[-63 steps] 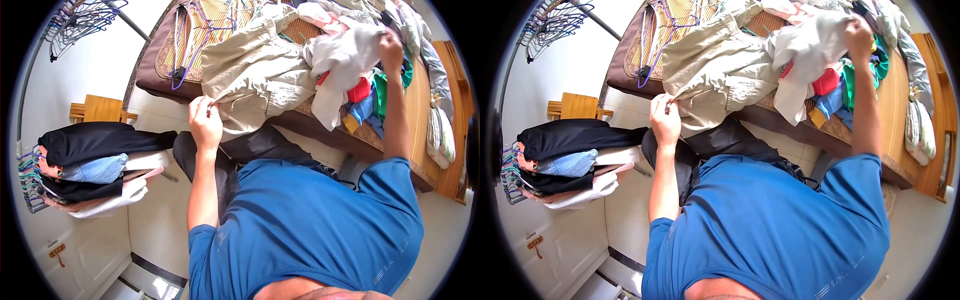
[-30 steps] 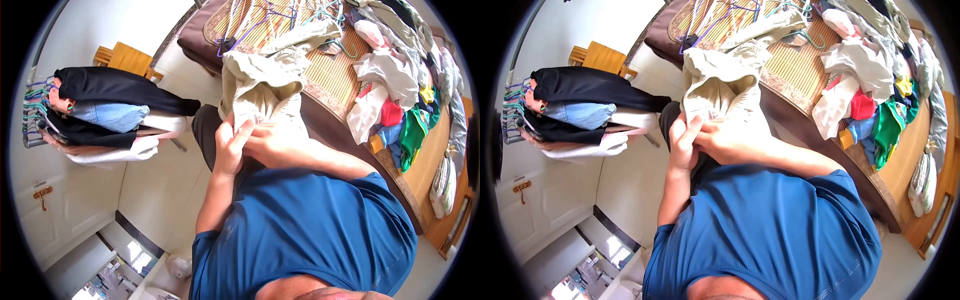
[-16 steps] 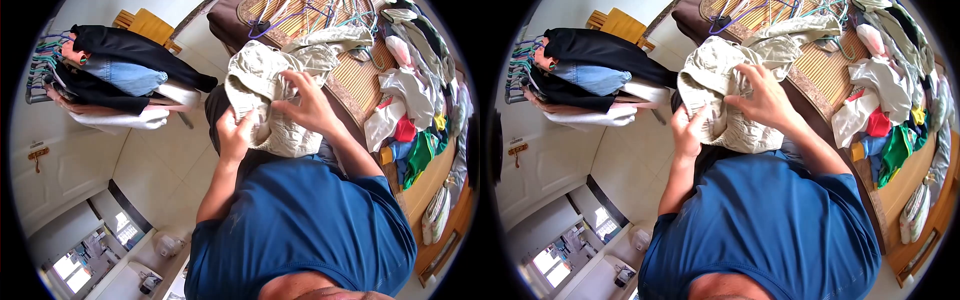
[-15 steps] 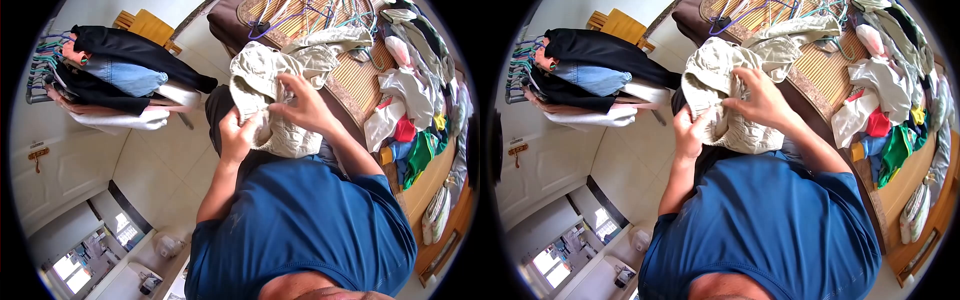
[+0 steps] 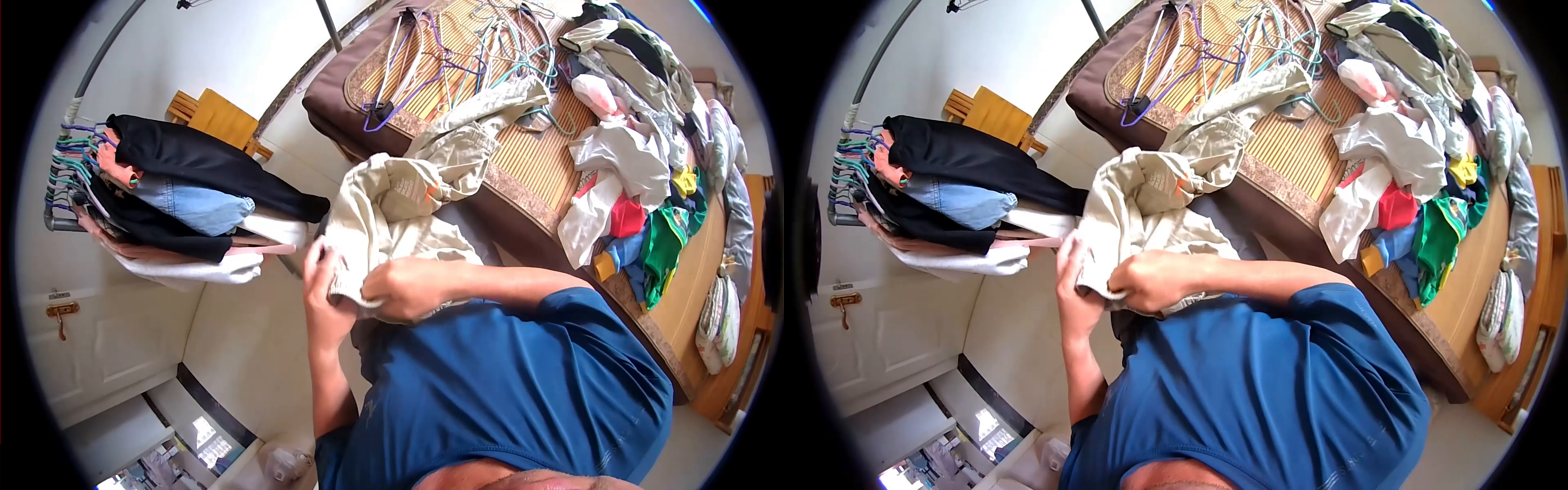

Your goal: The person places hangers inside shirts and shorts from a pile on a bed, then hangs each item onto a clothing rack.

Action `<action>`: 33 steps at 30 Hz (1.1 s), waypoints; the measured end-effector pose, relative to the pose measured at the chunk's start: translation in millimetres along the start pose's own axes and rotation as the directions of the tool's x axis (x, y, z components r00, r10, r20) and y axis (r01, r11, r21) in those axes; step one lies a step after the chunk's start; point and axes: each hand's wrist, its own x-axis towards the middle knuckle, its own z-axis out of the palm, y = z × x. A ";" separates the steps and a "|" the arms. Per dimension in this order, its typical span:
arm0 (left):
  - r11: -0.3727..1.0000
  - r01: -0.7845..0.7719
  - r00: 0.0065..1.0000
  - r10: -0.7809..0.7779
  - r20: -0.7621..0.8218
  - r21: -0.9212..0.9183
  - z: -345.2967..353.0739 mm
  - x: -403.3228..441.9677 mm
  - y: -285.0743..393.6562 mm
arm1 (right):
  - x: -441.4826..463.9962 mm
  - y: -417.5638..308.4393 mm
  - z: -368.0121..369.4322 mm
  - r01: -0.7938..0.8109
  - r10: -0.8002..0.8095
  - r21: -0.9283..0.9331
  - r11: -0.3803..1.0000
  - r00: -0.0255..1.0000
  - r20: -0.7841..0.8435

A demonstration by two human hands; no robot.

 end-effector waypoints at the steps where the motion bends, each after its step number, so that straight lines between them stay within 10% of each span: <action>1: 0.998 0.003 1.000 -0.002 0.020 -0.055 -4.6 -5.9 -4.3 | 3.5 -4.7 3.9 0.015 -0.015 0.004 1.000 0.999 0.041; 5: 0.997 0.080 0.910 -0.082 -0.406 -0.021 -46.1 -27.9 -20.5 | 9.4 -3.7 29.3 0.074 -0.081 -0.129 0.989 0.996 -0.048; 9: 0.996 0.067 0.566 0.014 -0.824 0.064 -121.1 -52.3 15.9 | 14.6 -6.8 28.0 -0.024 -0.099 -0.412 0.911 0.956 -0.275; 17: 0.813 -0.011 0.049 0.582 -0.812 0.582 -190.7 -71.4 83.5 | 30.7 -74.5 3.3 0.390 -0.453 -0.264 0.882 0.856 -0.247; 21: 0.758 0.014 0.324 0.613 -0.720 0.652 -167.8 -56.7 76.7 | 28.6 -61.6 0.2 0.488 -0.572 -0.330 0.808 0.785 -0.240; 27: 0.963 0.096 0.862 0.047 -0.506 0.252 -88.6 -21.6 48.6 | -17.5 -5.3 -13.7 0.174 -0.332 -0.389 0.905 0.860 -0.387; 33: 0.971 0.222 0.971 -0.228 -0.076 -0.084 -16.3 -4.8 14.5 | -65.6 26.1 -63.8 -0.213 -0.045 -0.291 0.933 0.731 -0.680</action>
